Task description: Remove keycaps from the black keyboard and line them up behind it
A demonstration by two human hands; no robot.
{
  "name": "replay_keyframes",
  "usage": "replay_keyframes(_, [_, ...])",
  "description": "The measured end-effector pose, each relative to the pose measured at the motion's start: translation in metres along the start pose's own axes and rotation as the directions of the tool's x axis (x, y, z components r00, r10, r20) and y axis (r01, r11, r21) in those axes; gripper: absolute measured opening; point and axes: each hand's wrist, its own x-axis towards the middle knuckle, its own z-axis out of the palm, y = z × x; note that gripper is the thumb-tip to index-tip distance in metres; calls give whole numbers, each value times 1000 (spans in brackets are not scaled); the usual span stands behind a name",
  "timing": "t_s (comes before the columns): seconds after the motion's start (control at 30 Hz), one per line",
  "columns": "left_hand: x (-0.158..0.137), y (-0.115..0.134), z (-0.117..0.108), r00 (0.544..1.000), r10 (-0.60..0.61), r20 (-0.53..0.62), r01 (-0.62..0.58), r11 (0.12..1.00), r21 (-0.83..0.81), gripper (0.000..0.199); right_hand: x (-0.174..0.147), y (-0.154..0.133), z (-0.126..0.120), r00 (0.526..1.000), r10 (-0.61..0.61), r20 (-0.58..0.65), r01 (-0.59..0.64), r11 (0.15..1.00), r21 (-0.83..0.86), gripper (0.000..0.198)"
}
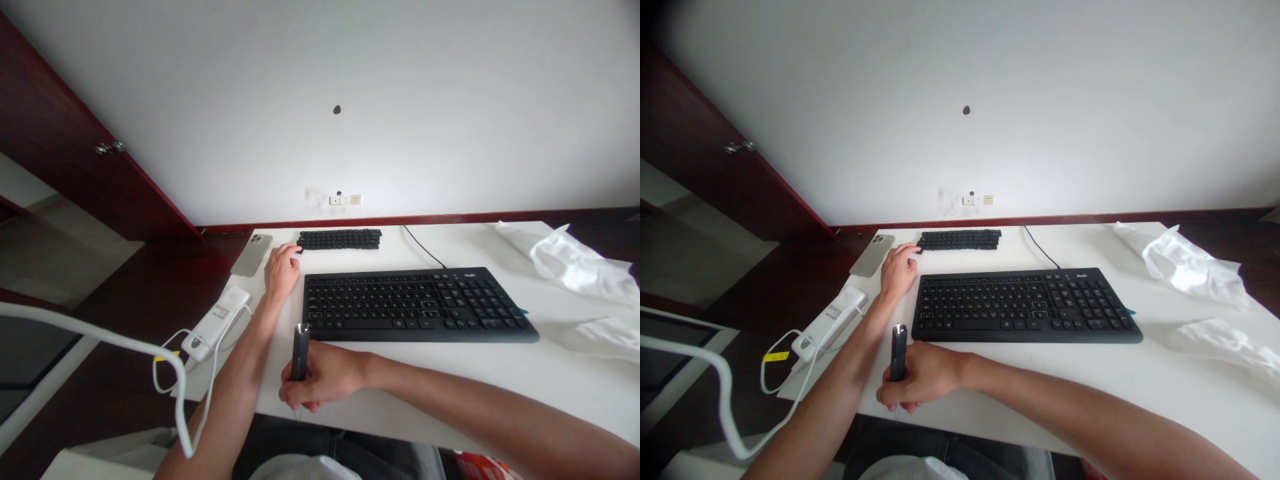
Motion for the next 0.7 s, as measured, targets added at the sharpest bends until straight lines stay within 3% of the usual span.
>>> replay_keyframes(0.47, [0,0,0,997,17,78,-18,1000,9,49,1,3,-1,1000,13,10,-13,1000,20,16])
replay_keyframes(0.7, [0,2,-2,1000,3,17,-4,1000,28,51,2,0,0,1000,-27,5,27,992,121,18])
